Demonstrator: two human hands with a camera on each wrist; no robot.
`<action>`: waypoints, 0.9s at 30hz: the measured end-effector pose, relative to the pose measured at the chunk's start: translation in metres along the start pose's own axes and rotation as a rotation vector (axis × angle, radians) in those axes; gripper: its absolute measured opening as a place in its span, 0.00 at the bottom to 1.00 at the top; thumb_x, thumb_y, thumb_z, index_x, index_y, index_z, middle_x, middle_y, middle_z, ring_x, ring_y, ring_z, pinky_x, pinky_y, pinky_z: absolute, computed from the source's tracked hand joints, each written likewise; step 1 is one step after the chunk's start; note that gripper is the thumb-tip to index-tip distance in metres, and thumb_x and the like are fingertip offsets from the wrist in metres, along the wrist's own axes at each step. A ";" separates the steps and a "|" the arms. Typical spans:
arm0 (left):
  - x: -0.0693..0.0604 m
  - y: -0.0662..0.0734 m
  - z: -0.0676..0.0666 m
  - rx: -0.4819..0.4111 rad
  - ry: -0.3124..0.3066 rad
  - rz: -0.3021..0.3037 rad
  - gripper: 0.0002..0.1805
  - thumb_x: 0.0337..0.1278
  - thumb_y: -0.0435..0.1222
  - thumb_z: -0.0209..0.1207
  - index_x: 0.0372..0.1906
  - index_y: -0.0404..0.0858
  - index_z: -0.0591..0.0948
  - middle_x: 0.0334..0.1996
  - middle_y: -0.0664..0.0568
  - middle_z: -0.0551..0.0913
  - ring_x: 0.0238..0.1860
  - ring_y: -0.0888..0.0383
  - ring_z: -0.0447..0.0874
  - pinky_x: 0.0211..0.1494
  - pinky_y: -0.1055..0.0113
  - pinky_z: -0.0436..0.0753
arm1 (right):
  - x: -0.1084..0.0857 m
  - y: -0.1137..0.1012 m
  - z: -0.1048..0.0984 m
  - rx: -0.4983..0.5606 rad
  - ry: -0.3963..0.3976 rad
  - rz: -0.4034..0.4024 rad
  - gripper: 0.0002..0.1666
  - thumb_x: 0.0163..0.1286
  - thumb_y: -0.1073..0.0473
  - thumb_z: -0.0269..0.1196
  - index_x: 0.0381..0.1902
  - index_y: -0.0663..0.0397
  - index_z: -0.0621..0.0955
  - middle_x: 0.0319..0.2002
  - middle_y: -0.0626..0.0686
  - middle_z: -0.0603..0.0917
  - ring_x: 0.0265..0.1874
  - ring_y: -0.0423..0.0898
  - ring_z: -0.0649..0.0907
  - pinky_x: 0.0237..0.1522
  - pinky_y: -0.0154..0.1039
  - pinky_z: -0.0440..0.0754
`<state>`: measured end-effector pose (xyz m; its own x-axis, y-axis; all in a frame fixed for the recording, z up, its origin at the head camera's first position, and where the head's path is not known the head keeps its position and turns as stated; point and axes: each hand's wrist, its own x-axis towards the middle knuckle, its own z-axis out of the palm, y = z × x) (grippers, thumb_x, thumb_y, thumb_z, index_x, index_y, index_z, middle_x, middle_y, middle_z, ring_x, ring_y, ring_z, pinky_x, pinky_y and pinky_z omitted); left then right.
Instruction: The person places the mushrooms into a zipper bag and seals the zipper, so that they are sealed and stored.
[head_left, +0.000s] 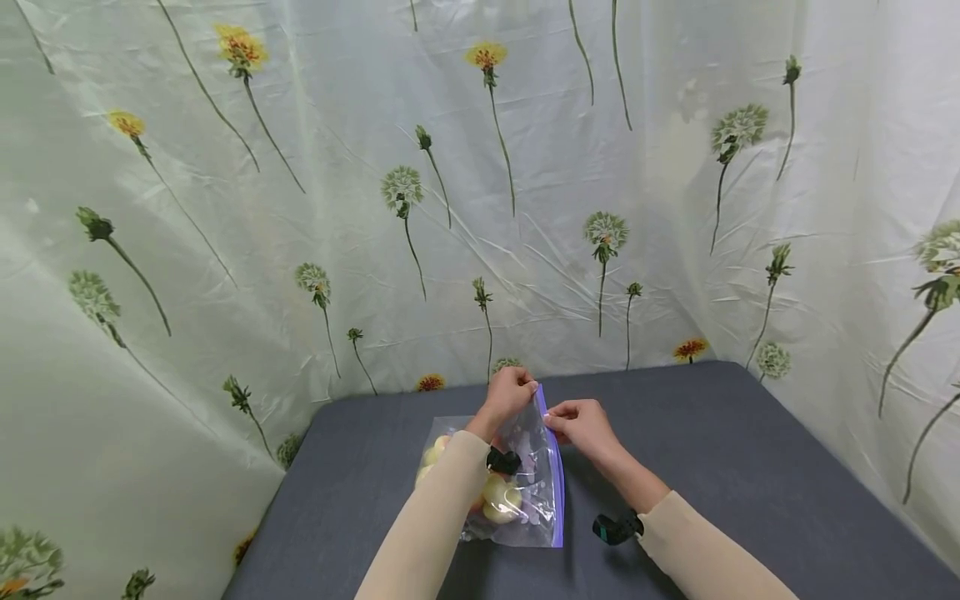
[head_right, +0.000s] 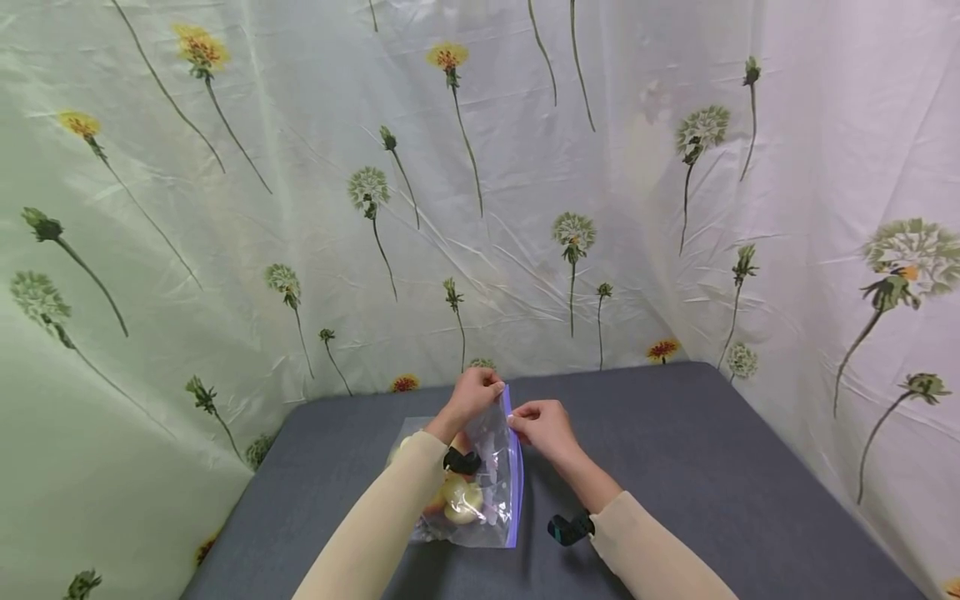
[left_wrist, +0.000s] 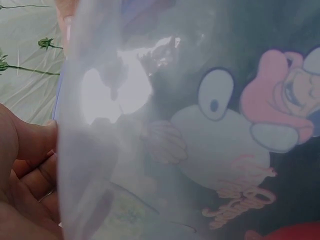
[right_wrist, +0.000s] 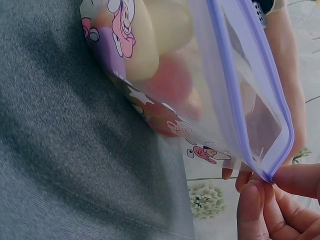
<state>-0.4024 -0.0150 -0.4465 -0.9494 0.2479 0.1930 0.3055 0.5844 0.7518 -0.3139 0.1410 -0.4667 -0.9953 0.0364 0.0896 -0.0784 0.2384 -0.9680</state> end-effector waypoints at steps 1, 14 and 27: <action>0.000 0.000 0.000 -0.001 -0.002 -0.002 0.11 0.69 0.35 0.61 0.27 0.40 0.83 0.25 0.53 0.78 0.25 0.59 0.72 0.27 0.67 0.71 | -0.001 0.001 0.000 0.001 0.002 0.000 0.06 0.67 0.65 0.68 0.37 0.65 0.87 0.29 0.54 0.87 0.26 0.47 0.86 0.37 0.51 0.85; 0.000 -0.001 0.000 0.004 -0.002 -0.003 0.11 0.68 0.35 0.61 0.27 0.39 0.82 0.24 0.54 0.78 0.24 0.59 0.71 0.27 0.67 0.70 | -0.008 0.004 0.003 0.019 0.008 0.016 0.07 0.67 0.63 0.69 0.38 0.65 0.87 0.28 0.53 0.87 0.25 0.45 0.85 0.34 0.49 0.85; -0.004 0.001 -0.002 0.000 -0.004 -0.001 0.13 0.69 0.35 0.61 0.25 0.39 0.81 0.22 0.54 0.77 0.23 0.59 0.70 0.26 0.67 0.70 | -0.018 0.010 0.005 0.034 0.015 0.009 0.06 0.66 0.64 0.69 0.36 0.64 0.87 0.27 0.54 0.86 0.24 0.45 0.84 0.33 0.47 0.85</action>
<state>-0.3989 -0.0172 -0.4450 -0.9494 0.2503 0.1895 0.3042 0.5845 0.7522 -0.2972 0.1380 -0.4790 -0.9950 0.0527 0.0845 -0.0720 0.2053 -0.9761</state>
